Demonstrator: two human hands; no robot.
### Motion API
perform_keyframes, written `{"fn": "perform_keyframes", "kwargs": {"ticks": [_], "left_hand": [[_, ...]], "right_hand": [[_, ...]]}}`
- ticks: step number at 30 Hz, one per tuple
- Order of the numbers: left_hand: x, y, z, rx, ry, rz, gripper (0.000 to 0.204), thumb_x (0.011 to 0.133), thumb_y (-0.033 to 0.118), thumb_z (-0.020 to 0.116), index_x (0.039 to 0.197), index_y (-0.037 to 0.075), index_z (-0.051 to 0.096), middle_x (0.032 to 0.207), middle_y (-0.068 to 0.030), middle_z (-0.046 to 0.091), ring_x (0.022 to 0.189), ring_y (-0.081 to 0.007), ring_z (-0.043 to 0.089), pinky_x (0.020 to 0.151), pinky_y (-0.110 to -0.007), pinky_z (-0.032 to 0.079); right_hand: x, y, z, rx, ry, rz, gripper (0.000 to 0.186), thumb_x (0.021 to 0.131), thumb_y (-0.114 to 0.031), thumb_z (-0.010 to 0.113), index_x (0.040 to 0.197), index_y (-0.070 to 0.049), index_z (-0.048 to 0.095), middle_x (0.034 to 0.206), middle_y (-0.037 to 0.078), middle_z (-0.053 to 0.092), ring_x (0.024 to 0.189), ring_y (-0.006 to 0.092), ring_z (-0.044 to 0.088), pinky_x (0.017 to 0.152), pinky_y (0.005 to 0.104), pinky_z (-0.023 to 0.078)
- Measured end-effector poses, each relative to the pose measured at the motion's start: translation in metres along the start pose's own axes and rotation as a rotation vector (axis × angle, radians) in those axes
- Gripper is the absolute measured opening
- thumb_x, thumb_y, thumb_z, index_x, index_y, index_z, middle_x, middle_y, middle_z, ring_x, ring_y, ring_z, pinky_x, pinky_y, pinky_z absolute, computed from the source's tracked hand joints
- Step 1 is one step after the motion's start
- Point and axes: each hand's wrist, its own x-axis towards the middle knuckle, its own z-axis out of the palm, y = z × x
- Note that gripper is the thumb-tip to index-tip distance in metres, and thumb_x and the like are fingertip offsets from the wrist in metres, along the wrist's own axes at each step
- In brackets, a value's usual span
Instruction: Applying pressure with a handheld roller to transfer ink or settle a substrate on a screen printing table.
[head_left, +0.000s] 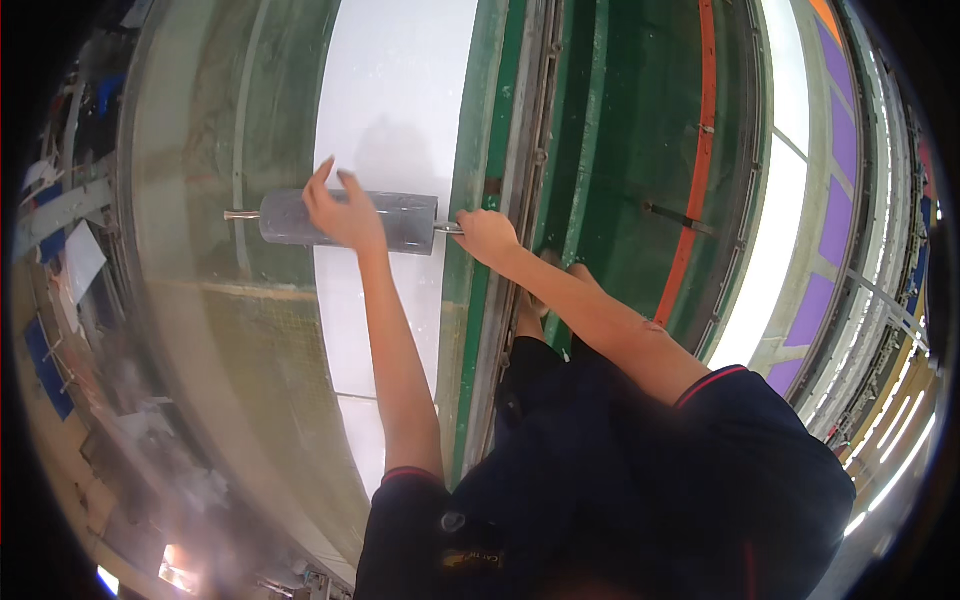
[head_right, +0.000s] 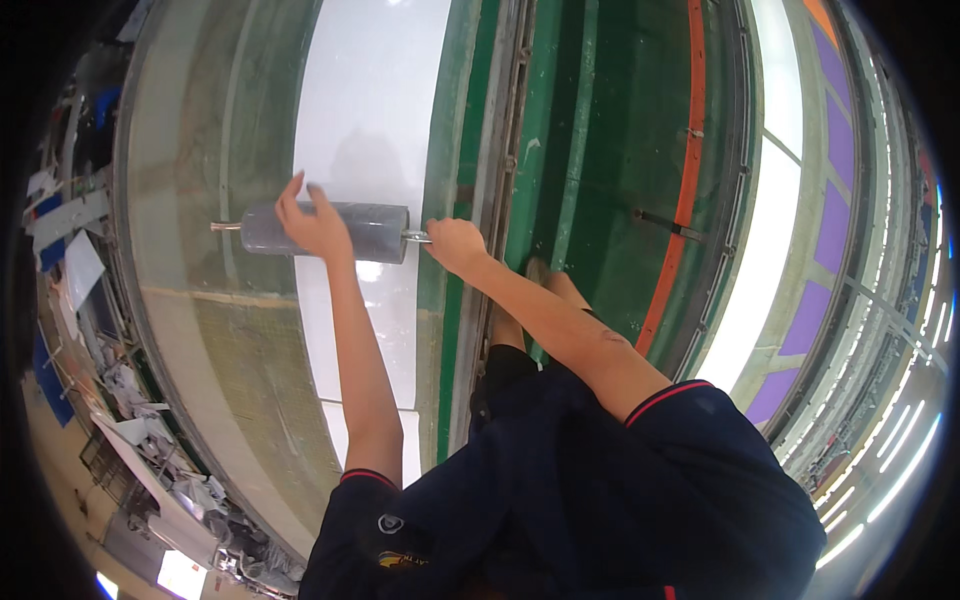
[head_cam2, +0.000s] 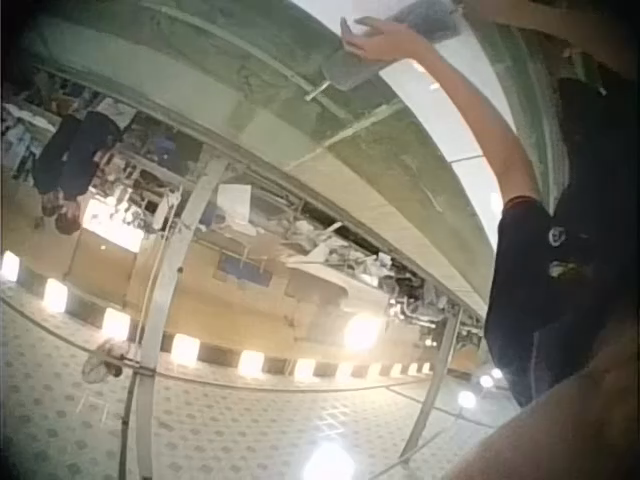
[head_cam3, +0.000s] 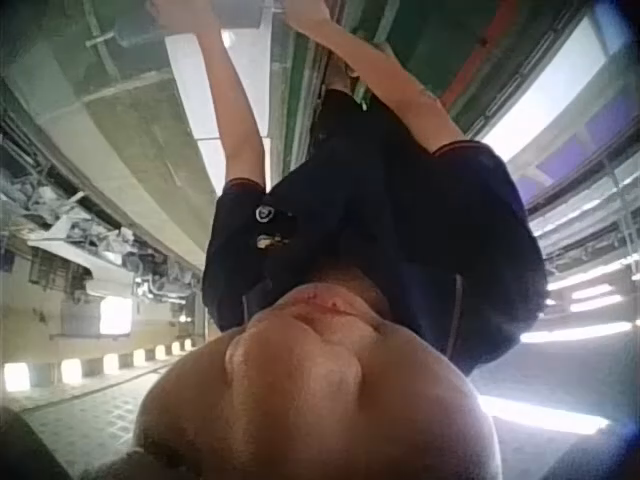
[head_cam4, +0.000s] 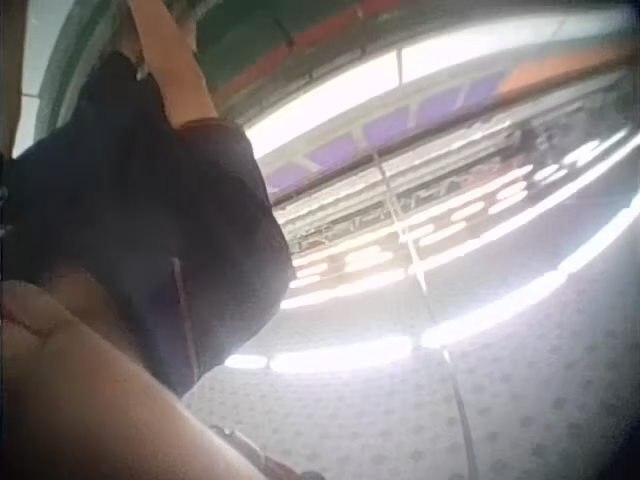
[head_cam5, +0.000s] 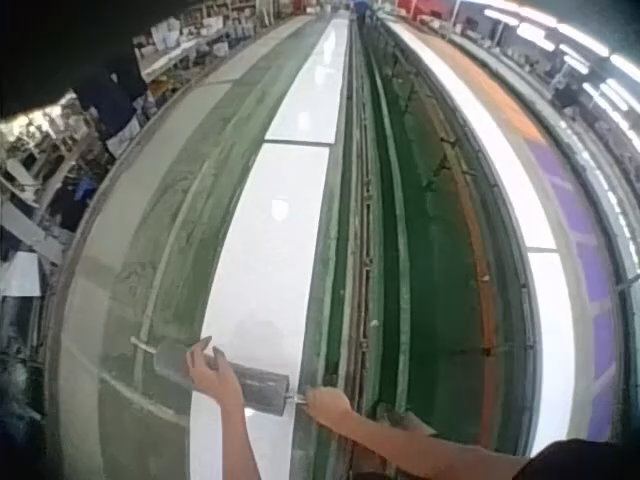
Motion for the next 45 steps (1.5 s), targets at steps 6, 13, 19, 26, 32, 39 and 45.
{"fn": "perform_keyframes", "kwargs": {"ticks": [6, 13, 19, 26, 32, 39, 45], "left_hand": [[0.050, -0.021, 0.022, 0.480, 0.093, 0.293, 0.023, 0.094, 0.014, 0.070, 0.116, 0.007, 0.076, 0.119, -0.0122, 0.069, 0.117, -0.0343, 0.064, 0.101, -0.046, 0.051], [0.160, 0.036, 0.171, 0.126, 0.121, -0.172, 0.023, 0.098, 0.023, 0.069, 0.110, 0.006, 0.077, 0.115, -0.0146, 0.068, 0.111, -0.0313, 0.064, 0.098, -0.042, 0.051], [0.248, 0.103, 0.264, 0.002, 0.241, -0.119, 0.018, 0.100, 0.018, 0.067, 0.105, 0.003, 0.077, 0.111, -0.0123, 0.071, 0.105, -0.0321, 0.067, 0.092, -0.042, 0.053], [0.241, 0.122, 0.297, 0.976, 0.213, 0.212, 0.030, 0.099, 0.031, 0.071, 0.123, 0.015, 0.078, 0.139, -0.0122, 0.065, 0.133, -0.0316, 0.059, 0.109, -0.043, 0.048], [0.315, 0.199, 0.420, 0.341, -0.222, 0.060, 0.030, 0.096, 0.027, 0.074, 0.124, 0.016, 0.077, 0.143, -0.0138, 0.062, 0.136, -0.0317, 0.056, 0.113, -0.044, 0.045], [0.383, 0.247, 0.468, 0.131, -0.083, 0.035, 0.021, 0.094, 0.010, 0.071, 0.114, 0.007, 0.077, 0.114, -0.0103, 0.070, 0.111, -0.0321, 0.067, 0.102, -0.042, 0.051], [0.407, 0.221, 0.447, 0.523, -0.075, 0.053, 0.030, 0.093, 0.015, 0.072, 0.122, 0.012, 0.077, 0.139, -0.0127, 0.063, 0.130, -0.0336, 0.058, 0.113, -0.052, 0.042]], "right_hand": [[0.061, 0.028, -0.054, 0.031, -0.033, -0.084, 0.025, 0.092, -0.028, 0.076, 0.094, -0.005, 0.069, 0.082, 0.017, 0.073, 0.079, 0.0394, 0.074, 0.071, 0.0512, 0.060], [0.134, 0.066, -0.126, 0.120, -0.118, -0.032, 0.026, 0.090, -0.030, 0.077, 0.089, -0.004, 0.075, 0.084, 0.018, 0.075, 0.080, 0.0387, 0.075, 0.071, 0.0501, 0.061], [0.239, 0.113, -0.212, 0.161, -0.105, -0.085, 0.022, 0.089, -0.027, 0.075, 0.087, -0.004, 0.073, 0.080, 0.019, 0.073, 0.078, 0.0398, 0.073, 0.072, 0.0509, 0.059], [0.334, 0.147, -0.297, 0.190, -0.146, -0.165, 0.023, 0.093, -0.028, 0.073, 0.090, -0.004, 0.072, 0.082, 0.018, 0.073, 0.078, 0.0398, 0.073, 0.072, 0.0510, 0.059], [0.370, 0.180, -0.330, 0.232, -0.182, -0.064, 0.026, 0.094, -0.029, 0.072, 0.091, -0.004, 0.072, 0.081, 0.019, 0.074, 0.078, 0.0402, 0.074, 0.072, 0.0514, 0.060], [0.422, 0.200, -0.387, 0.241, -0.225, -0.001, 0.027, 0.092, -0.030, 0.073, 0.087, -0.004, 0.074, 0.081, 0.021, 0.074, 0.079, 0.0409, 0.074, 0.072, 0.0520, 0.060], [0.485, 0.227, -0.443, 0.214, -0.273, -0.019, 0.028, 0.091, -0.031, 0.074, 0.089, -0.003, 0.075, 0.085, 0.021, 0.075, 0.083, 0.0403, 0.075, 0.075, 0.0511, 0.060]]}}
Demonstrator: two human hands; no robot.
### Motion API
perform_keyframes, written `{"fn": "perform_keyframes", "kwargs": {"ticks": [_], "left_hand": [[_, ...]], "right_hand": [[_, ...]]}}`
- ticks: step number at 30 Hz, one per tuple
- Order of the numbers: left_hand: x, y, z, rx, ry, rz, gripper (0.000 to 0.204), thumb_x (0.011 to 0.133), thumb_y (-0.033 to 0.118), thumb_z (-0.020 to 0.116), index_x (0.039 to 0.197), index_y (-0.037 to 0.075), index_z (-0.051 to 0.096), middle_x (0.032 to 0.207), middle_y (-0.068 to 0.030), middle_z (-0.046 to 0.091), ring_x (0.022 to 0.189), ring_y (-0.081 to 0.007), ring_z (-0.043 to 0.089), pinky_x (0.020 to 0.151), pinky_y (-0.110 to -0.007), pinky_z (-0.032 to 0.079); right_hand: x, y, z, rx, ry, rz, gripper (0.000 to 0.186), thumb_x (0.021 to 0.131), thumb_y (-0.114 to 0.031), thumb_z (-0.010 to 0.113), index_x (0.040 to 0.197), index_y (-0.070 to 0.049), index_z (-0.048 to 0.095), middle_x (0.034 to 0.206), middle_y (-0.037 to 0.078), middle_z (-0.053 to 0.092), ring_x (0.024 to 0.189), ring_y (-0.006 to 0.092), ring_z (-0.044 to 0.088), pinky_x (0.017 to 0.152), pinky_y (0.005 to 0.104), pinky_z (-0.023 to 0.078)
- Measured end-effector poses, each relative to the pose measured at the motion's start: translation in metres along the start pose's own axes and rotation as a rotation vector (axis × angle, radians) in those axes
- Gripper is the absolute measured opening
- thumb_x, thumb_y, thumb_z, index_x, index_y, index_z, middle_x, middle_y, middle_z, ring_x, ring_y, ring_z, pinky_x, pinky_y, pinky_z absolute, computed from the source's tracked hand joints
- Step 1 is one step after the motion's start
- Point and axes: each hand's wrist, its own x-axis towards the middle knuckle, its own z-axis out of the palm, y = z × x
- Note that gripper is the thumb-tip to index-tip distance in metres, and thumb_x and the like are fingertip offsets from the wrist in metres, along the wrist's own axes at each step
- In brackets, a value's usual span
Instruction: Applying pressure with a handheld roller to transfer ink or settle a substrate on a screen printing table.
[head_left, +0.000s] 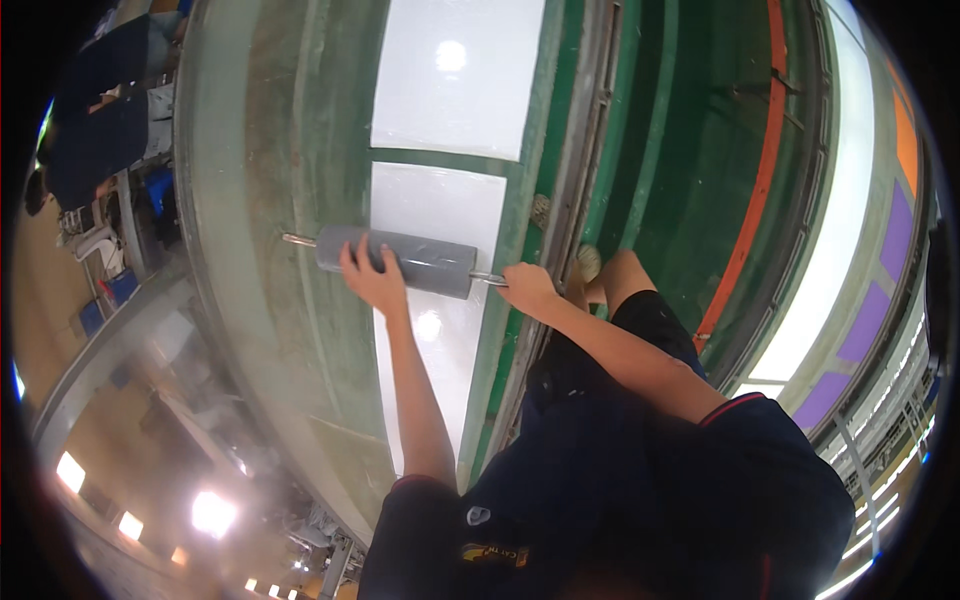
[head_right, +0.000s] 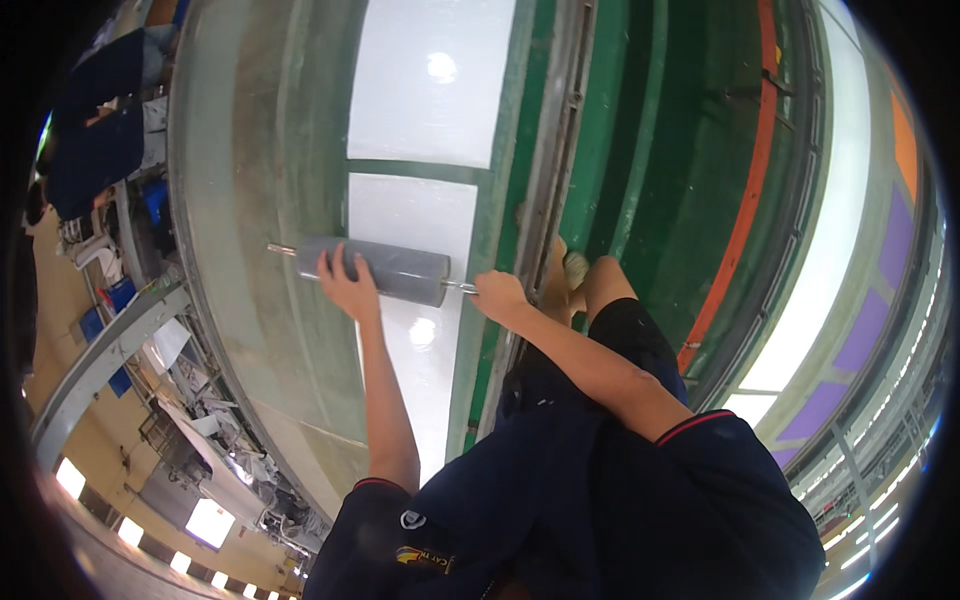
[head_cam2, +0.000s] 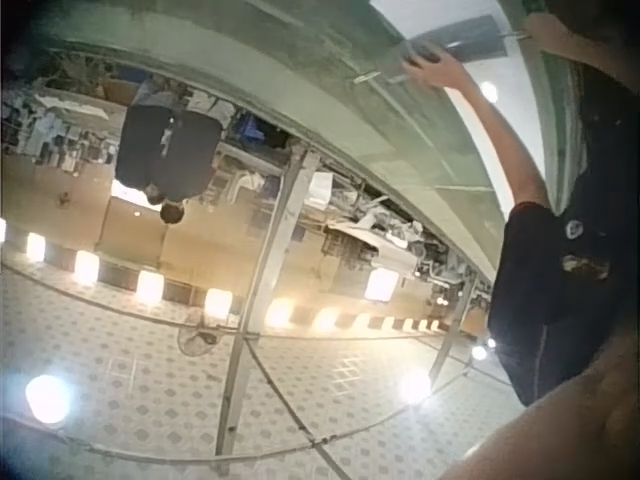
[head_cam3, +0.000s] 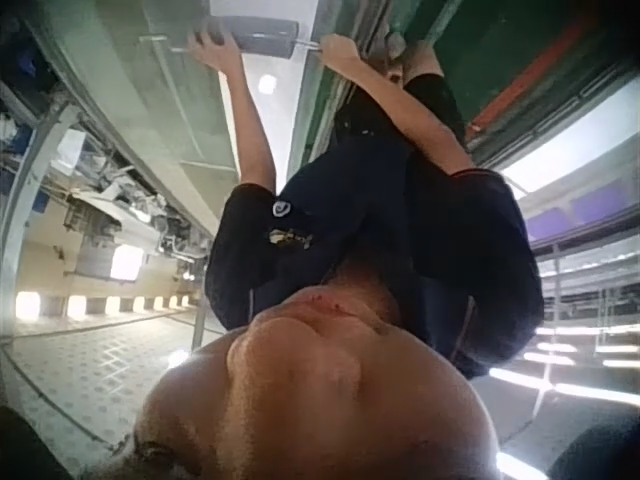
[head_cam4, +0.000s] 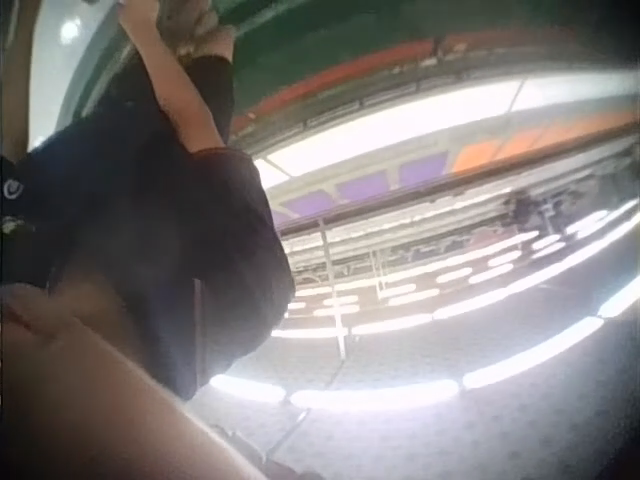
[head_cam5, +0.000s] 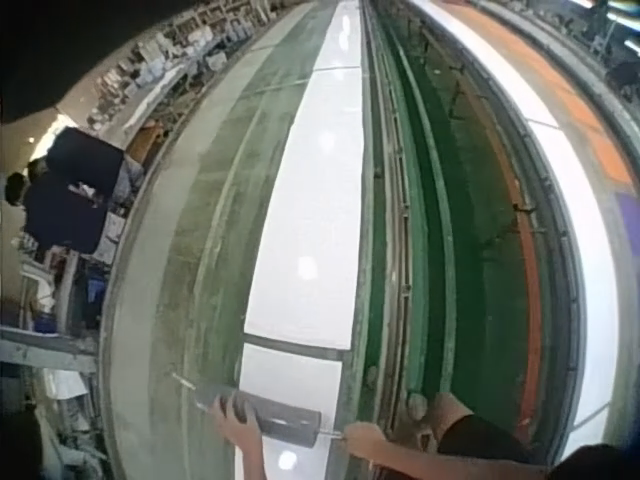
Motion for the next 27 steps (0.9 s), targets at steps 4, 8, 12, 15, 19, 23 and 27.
{"fn": "perform_keyframes", "kwargs": {"ticks": [4, 8, 12, 15, 19, 23, 27], "left_hand": [[0.045, 0.050, 0.048, 0.147, 0.033, 0.101, 0.031, 0.095, 0.021, 0.073, 0.125, 0.013, 0.076, 0.144, -0.0142, 0.058, 0.136, -0.0376, 0.053, 0.117, -0.052, 0.039], [0.135, 0.153, 0.091, -0.279, -0.014, -0.040, 0.022, 0.095, 0.018, 0.073, 0.115, 0.008, 0.074, 0.134, -0.0144, 0.062, 0.126, -0.0360, 0.058, 0.109, -0.050, 0.043], [0.200, 0.211, 0.136, -0.434, 0.118, -0.018, 0.019, 0.092, 0.009, 0.073, 0.110, 0.005, 0.073, 0.122, -0.0150, 0.065, 0.117, -0.0356, 0.062, 0.101, -0.045, 0.048], [0.196, 0.272, 0.138, -0.260, 0.035, 0.039, 0.024, 0.090, 0.013, 0.075, 0.114, 0.009, 0.075, 0.127, -0.0151, 0.066, 0.123, -0.0352, 0.060, 0.107, -0.047, 0.045], [0.187, 0.257, 0.126, -0.108, 0.057, -0.105, 0.030, 0.091, 0.020, 0.076, 0.120, 0.014, 0.076, 0.139, -0.0150, 0.062, 0.134, -0.0373, 0.054, 0.116, -0.052, 0.037], [0.231, 0.292, 0.163, 0.020, 0.175, -0.130, 0.031, 0.092, 0.024, 0.076, 0.123, 0.015, 0.077, 0.148, -0.0151, 0.058, 0.143, -0.0386, 0.049, 0.123, -0.053, 0.032], [0.329, 0.403, 0.238, -0.079, 0.089, -0.064, 0.028, 0.094, 0.024, 0.075, 0.120, 0.013, 0.077, 0.138, -0.0126, 0.065, 0.138, -0.0349, 0.054, 0.119, -0.052, 0.035]], "right_hand": [[0.032, 0.005, -0.056, -0.014, -0.016, -0.011, 0.028, 0.091, -0.030, 0.073, 0.088, -0.002, 0.075, 0.085, 0.021, 0.075, 0.083, 0.0411, 0.074, 0.075, 0.0517, 0.060], [0.067, 0.019, -0.114, -0.011, 0.030, 0.046, 0.028, 0.090, -0.030, 0.074, 0.088, -0.002, 0.075, 0.084, 0.022, 0.074, 0.083, 0.0421, 0.074, 0.076, 0.0523, 0.061], [0.111, 0.015, -0.167, -0.017, 0.043, -0.022, 0.031, 0.089, -0.032, 0.075, 0.088, -0.001, 0.073, 0.083, 0.022, 0.074, 0.084, 0.0430, 0.074, 0.077, 0.0535, 0.060], [0.137, 0.055, -0.218, -0.012, 0.059, 0.027, 0.031, 0.089, -0.032, 0.075, 0.089, -0.001, 0.073, 0.084, 0.022, 0.074, 0.084, 0.0436, 0.074, 0.077, 0.0542, 0.060], [0.172, 0.060, -0.283, 0.003, 0.054, -0.024, 0.032, 0.090, -0.033, 0.075, 0.090, -0.001, 0.072, 0.085, 0.022, 0.074, 0.082, 0.0440, 0.073, 0.076, 0.0545, 0.060], [0.212, 0.068, -0.351, 0.012, 0.056, -0.050, 0.032, 0.090, -0.032, 0.076, 0.088, -0.001, 0.071, 0.085, 0.023, 0.074, 0.082, 0.0443, 0.073, 0.076, 0.0544, 0.060], [0.253, 0.091, -0.422, -0.041, 0.075, -0.022, 0.030, 0.090, -0.031, 0.076, 0.088, -0.001, 0.070, 0.085, 0.023, 0.074, 0.082, 0.0446, 0.074, 0.076, 0.0543, 0.060]]}}
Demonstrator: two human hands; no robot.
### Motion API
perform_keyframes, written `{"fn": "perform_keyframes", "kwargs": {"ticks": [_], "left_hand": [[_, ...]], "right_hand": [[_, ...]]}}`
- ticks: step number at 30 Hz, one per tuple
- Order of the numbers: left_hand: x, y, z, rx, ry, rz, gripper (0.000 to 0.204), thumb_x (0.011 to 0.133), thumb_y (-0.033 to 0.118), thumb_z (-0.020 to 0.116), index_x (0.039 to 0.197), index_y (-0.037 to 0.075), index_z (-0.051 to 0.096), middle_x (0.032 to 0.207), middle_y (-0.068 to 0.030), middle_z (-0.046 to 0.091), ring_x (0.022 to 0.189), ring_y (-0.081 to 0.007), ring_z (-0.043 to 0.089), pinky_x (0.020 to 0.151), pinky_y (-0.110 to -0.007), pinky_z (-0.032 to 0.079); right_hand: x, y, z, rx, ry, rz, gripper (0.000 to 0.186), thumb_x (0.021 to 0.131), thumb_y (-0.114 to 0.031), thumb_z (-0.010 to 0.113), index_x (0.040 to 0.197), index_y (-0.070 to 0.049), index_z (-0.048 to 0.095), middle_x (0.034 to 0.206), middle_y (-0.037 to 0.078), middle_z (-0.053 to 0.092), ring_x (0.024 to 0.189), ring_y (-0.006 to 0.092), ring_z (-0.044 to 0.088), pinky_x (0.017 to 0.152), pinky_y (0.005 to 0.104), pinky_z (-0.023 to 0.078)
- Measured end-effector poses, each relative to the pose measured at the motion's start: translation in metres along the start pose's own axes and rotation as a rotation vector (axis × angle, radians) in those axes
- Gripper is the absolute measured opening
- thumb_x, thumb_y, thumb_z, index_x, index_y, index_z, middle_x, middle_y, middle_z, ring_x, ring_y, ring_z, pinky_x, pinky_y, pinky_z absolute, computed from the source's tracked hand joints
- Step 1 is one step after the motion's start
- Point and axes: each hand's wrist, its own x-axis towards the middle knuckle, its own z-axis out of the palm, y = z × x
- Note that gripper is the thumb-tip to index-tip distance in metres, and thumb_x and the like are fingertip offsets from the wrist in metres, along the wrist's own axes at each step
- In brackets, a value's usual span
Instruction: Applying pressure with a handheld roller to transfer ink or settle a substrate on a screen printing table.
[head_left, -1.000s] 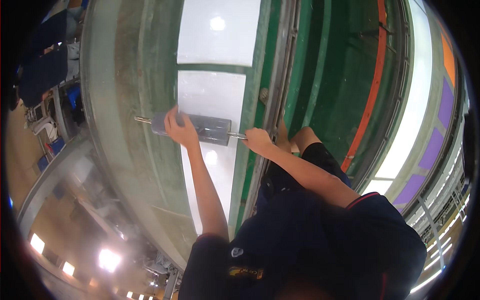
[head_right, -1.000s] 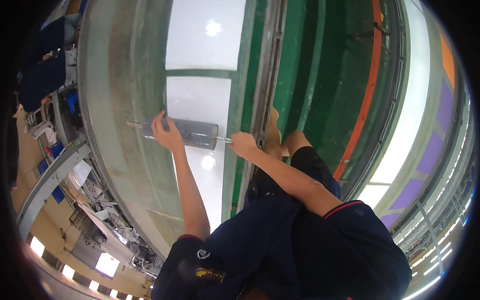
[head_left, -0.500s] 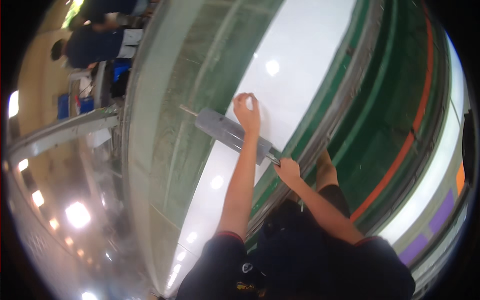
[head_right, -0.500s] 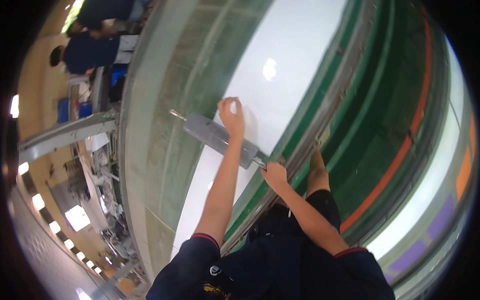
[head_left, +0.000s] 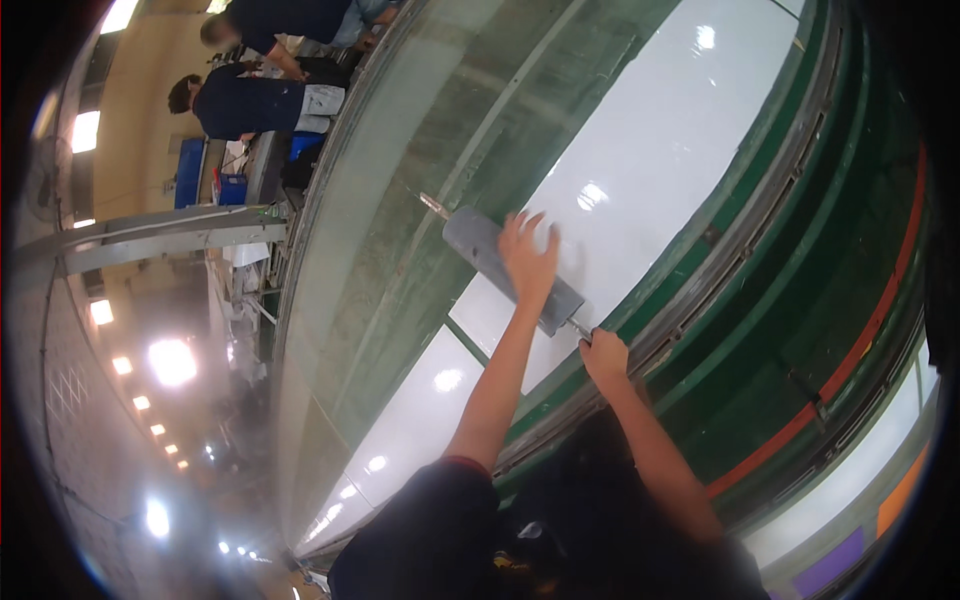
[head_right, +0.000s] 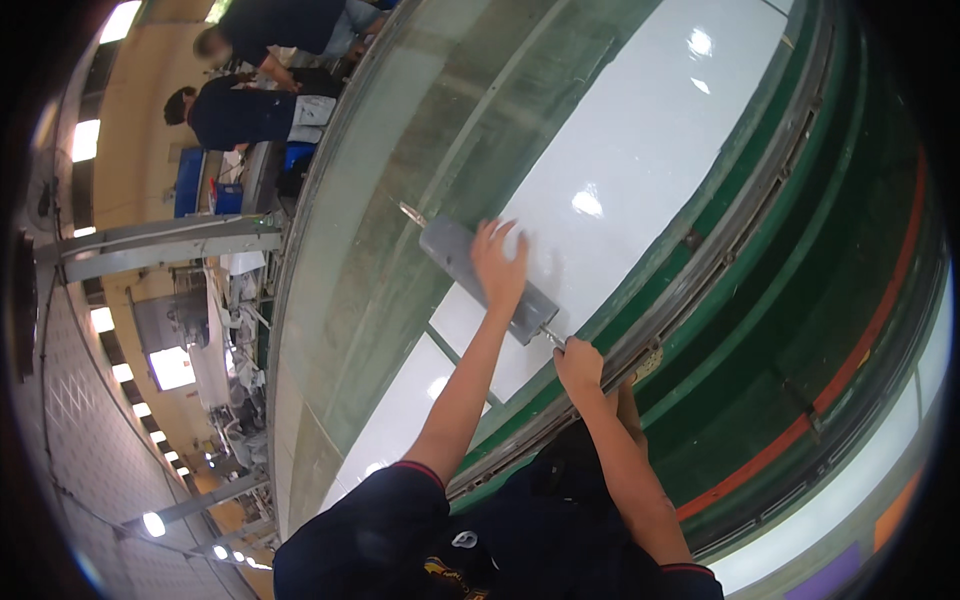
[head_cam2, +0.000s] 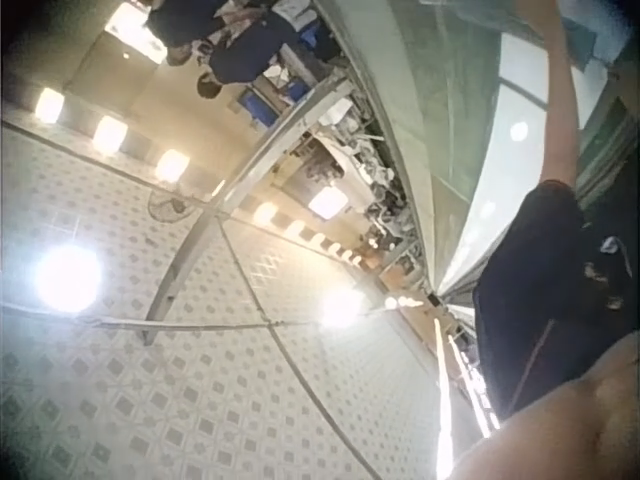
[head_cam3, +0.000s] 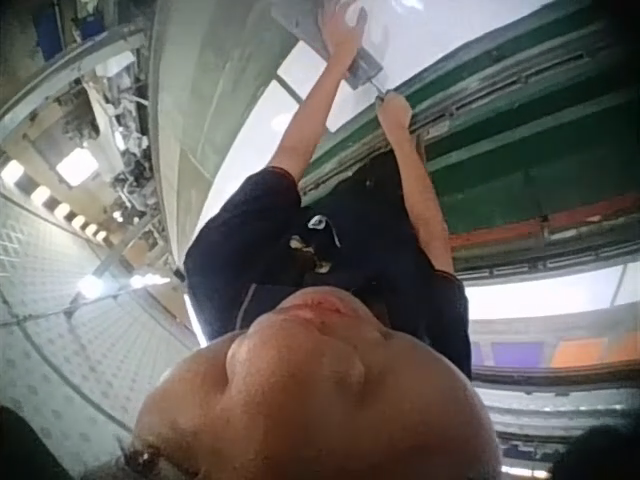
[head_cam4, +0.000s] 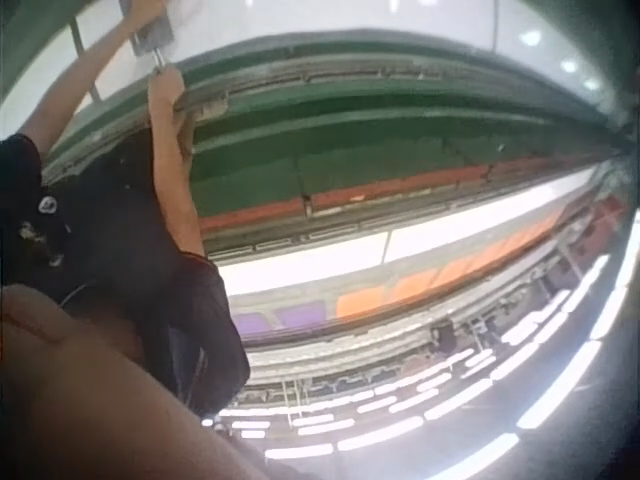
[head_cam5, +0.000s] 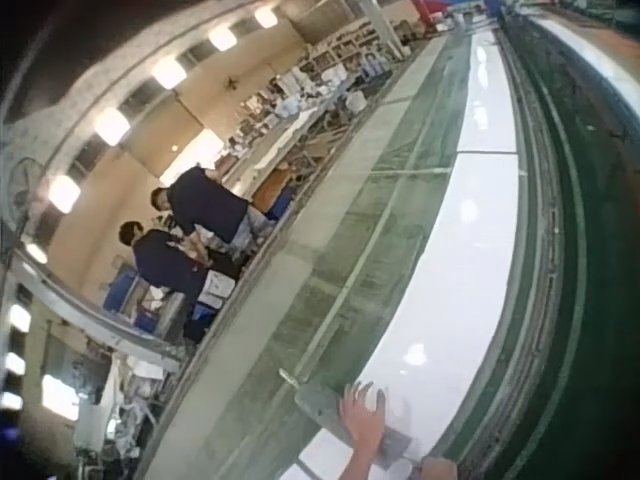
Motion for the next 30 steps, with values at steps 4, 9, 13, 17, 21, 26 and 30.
{"fn": "perform_keyframes", "kwargs": {"ticks": [4, 9, 13, 17, 21, 26, 30], "left_hand": [[0.087, 0.070, 0.071, -0.371, 0.006, -0.035, 0.023, 0.093, 0.021, 0.074, 0.114, 0.011, 0.076, 0.123, -0.0110, 0.071, 0.131, -0.0340, 0.059, 0.113, -0.050, 0.040], [0.091, 0.163, 0.084, -0.190, -0.043, 0.219, 0.025, 0.090, 0.018, 0.074, 0.115, 0.013, 0.074, 0.131, -0.0116, 0.064, 0.132, -0.0323, 0.057, 0.116, -0.053, 0.038], [0.121, 0.112, 0.077, -0.108, -0.059, 0.000, 0.034, 0.089, 0.021, 0.075, 0.122, 0.015, 0.074, 0.148, -0.0139, 0.054, 0.151, -0.0385, 0.039, 0.126, -0.057, 0.026], [0.187, 0.155, 0.120, -0.002, -0.026, 0.009, 0.042, 0.088, 0.028, 0.078, 0.129, 0.017, 0.075, 0.150, -0.0136, 0.054, 0.146, -0.0399, 0.044, 0.124, -0.061, 0.027], [0.273, 0.261, 0.192, -0.355, 0.016, -0.072, 0.029, 0.090, 0.017, 0.077, 0.118, 0.014, 0.075, 0.137, -0.0125, 0.062, 0.126, -0.0359, 0.060, 0.109, -0.047, 0.046], [0.323, 0.323, 0.236, -0.491, 0.102, -0.093, 0.025, 0.089, 0.013, 0.076, 0.114, 0.013, 0.074, 0.129, -0.0115, 0.064, 0.126, -0.0364, 0.059, 0.109, -0.048, 0.044], [0.302, 0.325, 0.236, -0.241, 0.057, -0.187, 0.040, 0.087, 0.020, 0.077, 0.127, 0.015, 0.072, 0.146, -0.0143, 0.056, 0.140, -0.0391, 0.049, 0.121, -0.055, 0.034]], "right_hand": [[0.052, -0.011, -0.059, -0.033, 0.064, -0.086, 0.029, 0.092, -0.031, 0.076, 0.091, -0.002, 0.068, 0.084, 0.022, 0.074, 0.081, 0.0447, 0.074, 0.074, 0.0544, 0.060], [0.106, 0.023, -0.143, -0.129, 0.098, -0.010, 0.031, 0.093, -0.031, 0.076, 0.091, -0.002, 0.066, 0.086, 0.021, 0.075, 0.083, 0.0436, 0.074, 0.075, 0.0529, 0.061], [0.163, 0.035, -0.204, -0.188, 0.077, -0.060, 0.029, 0.092, -0.029, 0.077, 0.095, -0.002, 0.066, 0.087, 0.021, 0.075, 0.083, 0.0428, 0.074, 0.075, 0.0525, 0.061], [0.202, 0.047, -0.256, -0.204, 0.013, -0.021, 0.030, 0.093, -0.030, 0.076, 0.098, -0.002, 0.068, 0.090, 0.022, 0.075, 0.086, 0.0440, 0.074, 0.078, 0.0544, 0.060], [0.244, 0.062, -0.315, -0.207, 0.028, 0.011, 0.030, 0.094, -0.029, 0.074, 0.099, 0.000, 0.067, 0.094, 0.024, 0.075, 0.089, 0.0466, 0.073, 0.080, 0.0554, 0.059], [0.295, 0.068, -0.396, -0.184, 0.063, -0.034, 0.031, 0.094, -0.028, 0.073, 0.103, 0.001, 0.068, 0.092, 0.025, 0.075, 0.091, 0.0479, 0.072, 0.081, 0.0567, 0.058], [0.331, 0.086, -0.458, -0.181, 0.053, -0.019, 0.033, 0.094, -0.030, 0.072, 0.100, 0.002, 0.068, 0.092, 0.026, 0.075, 0.091, 0.0485, 0.072, 0.082, 0.0573, 0.057]]}}
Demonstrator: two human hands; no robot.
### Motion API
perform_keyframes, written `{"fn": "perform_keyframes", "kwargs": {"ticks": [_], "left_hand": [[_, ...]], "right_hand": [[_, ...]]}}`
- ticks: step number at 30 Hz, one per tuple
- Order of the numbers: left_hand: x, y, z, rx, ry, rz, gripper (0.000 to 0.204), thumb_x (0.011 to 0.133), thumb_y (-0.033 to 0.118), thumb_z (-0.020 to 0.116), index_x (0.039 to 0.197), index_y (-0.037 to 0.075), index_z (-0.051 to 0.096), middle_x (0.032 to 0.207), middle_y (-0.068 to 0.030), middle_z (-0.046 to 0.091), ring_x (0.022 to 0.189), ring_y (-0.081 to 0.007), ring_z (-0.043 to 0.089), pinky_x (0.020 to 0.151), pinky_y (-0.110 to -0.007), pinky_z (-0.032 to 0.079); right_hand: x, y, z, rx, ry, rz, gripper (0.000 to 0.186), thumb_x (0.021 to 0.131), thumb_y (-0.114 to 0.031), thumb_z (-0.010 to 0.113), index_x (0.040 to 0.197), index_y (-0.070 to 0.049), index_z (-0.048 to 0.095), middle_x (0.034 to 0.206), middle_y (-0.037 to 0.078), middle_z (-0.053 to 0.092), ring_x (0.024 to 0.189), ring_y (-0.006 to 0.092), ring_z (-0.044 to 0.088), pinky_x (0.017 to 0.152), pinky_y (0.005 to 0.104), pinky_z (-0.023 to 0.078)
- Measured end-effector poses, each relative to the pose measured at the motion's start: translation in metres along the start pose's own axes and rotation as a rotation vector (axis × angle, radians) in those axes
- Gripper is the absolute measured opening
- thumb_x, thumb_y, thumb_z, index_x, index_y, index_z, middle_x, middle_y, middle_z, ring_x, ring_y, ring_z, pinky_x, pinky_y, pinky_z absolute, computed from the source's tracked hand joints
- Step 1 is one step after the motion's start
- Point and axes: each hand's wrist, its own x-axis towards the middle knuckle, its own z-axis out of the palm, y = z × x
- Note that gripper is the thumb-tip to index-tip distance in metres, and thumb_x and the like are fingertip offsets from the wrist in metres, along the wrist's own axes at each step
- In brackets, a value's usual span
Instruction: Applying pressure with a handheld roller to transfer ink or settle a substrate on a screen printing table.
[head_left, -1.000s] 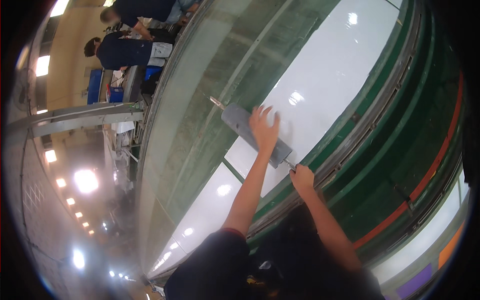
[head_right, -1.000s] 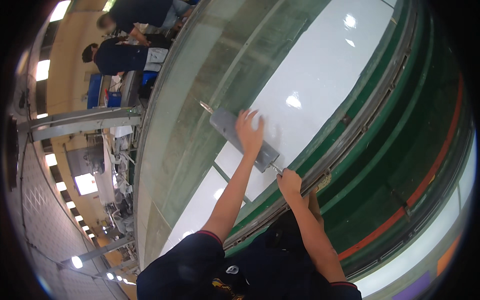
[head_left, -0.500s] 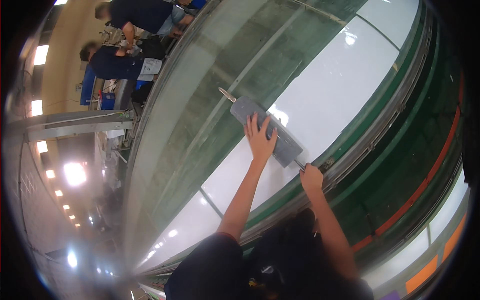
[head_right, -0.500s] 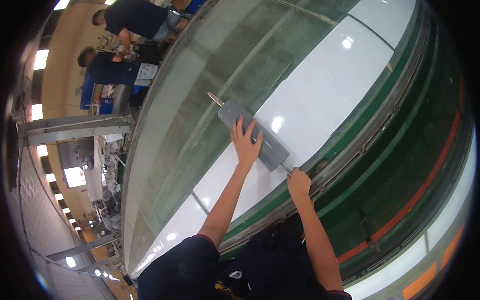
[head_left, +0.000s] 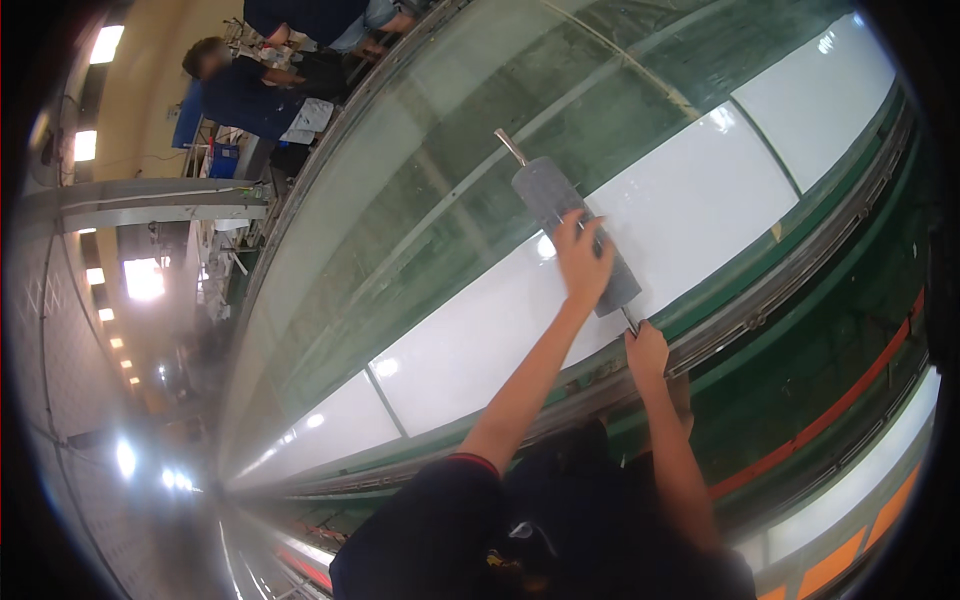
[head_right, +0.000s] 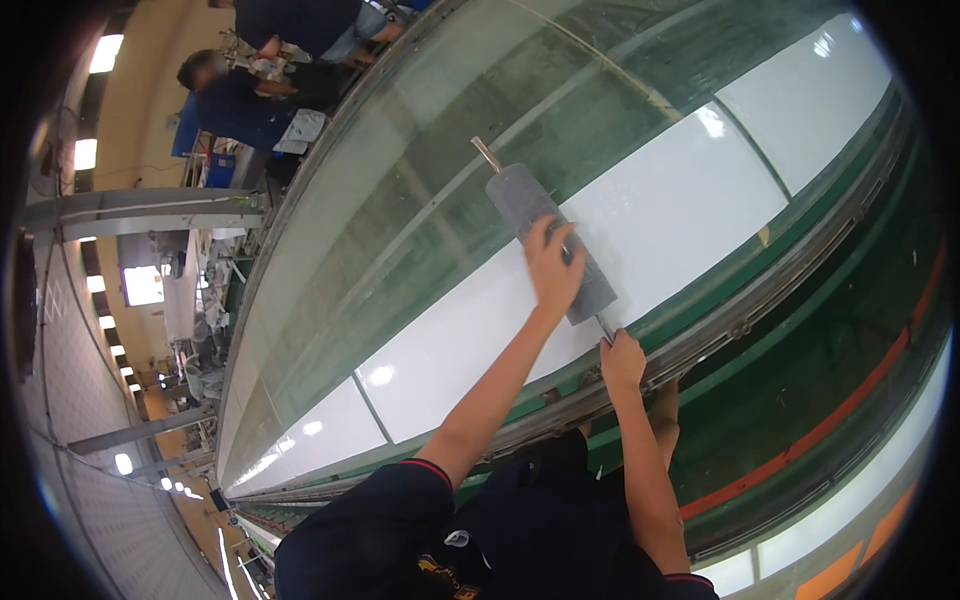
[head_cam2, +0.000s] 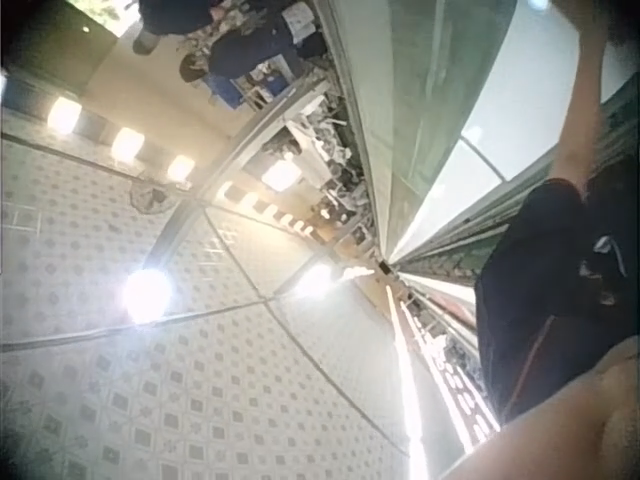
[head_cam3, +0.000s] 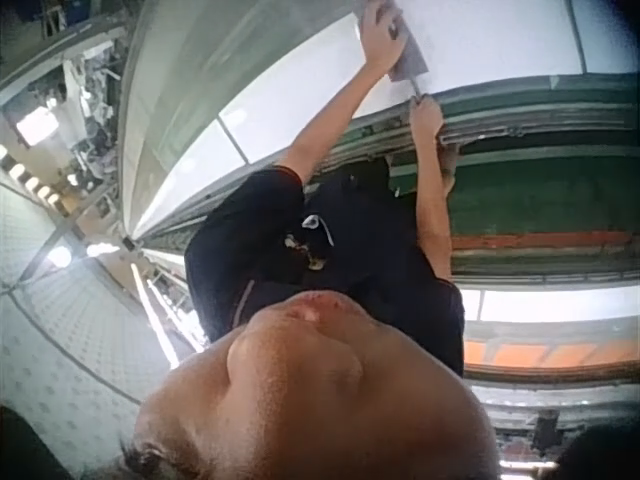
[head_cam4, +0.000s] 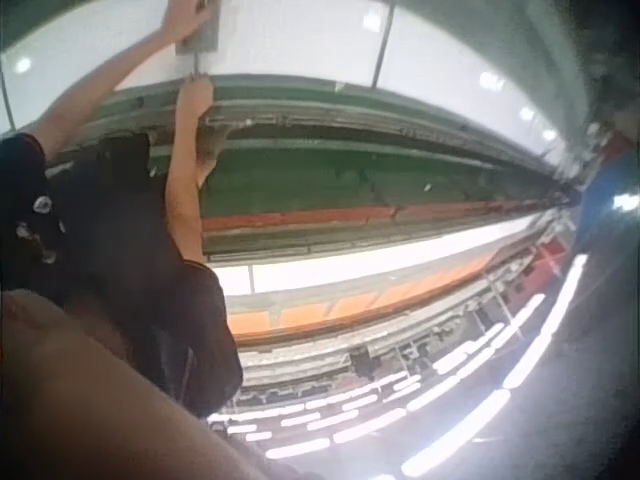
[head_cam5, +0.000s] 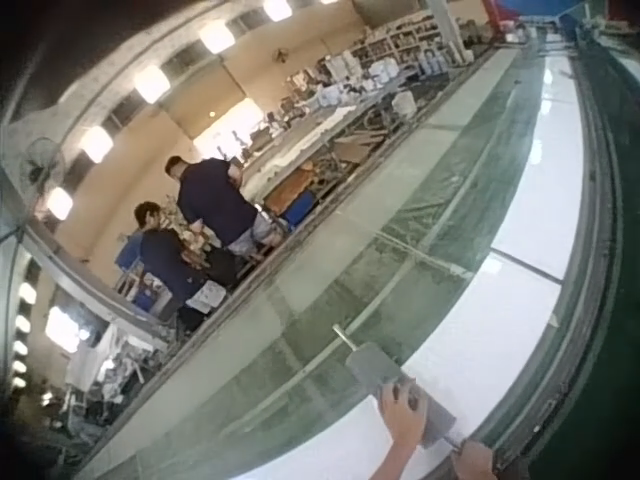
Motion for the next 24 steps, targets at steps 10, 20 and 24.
{"fn": "perform_keyframes", "kwargs": {"ticks": [10, 20, 24], "left_hand": [[0.100, 0.166, 0.157, 0.169, -0.028, -0.062, 0.044, 0.091, 0.024, 0.076, 0.133, 0.013, 0.071, 0.142, -0.0125, 0.062, 0.139, -0.0303, 0.055, 0.124, -0.057, 0.030], [0.135, 0.230, 0.233, 0.240, 0.148, -0.168, 0.052, 0.090, 0.028, 0.075, 0.140, 0.018, 0.067, 0.162, -0.0149, 0.043, 0.150, -0.0367, 0.041, 0.125, -0.061, 0.026], [0.172, 0.286, 0.320, 0.305, 0.085, -0.083, 0.066, 0.086, 0.034, 0.079, 0.148, 0.021, 0.062, 0.166, -0.0161, 0.039, 0.154, -0.0426, 0.035, 0.129, -0.066, 0.012]], "right_hand": [[0.107, 0.068, -0.117, 0.106, -0.135, -0.122, 0.036, 0.095, -0.034, 0.071, 0.093, 0.002, 0.068, 0.091, 0.027, 0.074, 0.088, 0.0482, 0.073, 0.081, 0.0583, 0.059], [0.218, 0.145, -0.260, 0.171, -0.019, -0.082, 0.032, 0.095, -0.030, 0.070, 0.092, 0.002, 0.068, 0.093, 0.027, 0.074, 0.089, 0.0480, 0.073, 0.082, 0.0574, 0.058], [0.278, 0.171, -0.305, 0.093, -0.100, -0.052, 0.031, 0.095, -0.029, 0.070, 0.095, 0.002, 0.067, 0.096, 0.027, 0.074, 0.091, 0.0469, 0.073, 0.083, 0.0567, 0.058]]}}
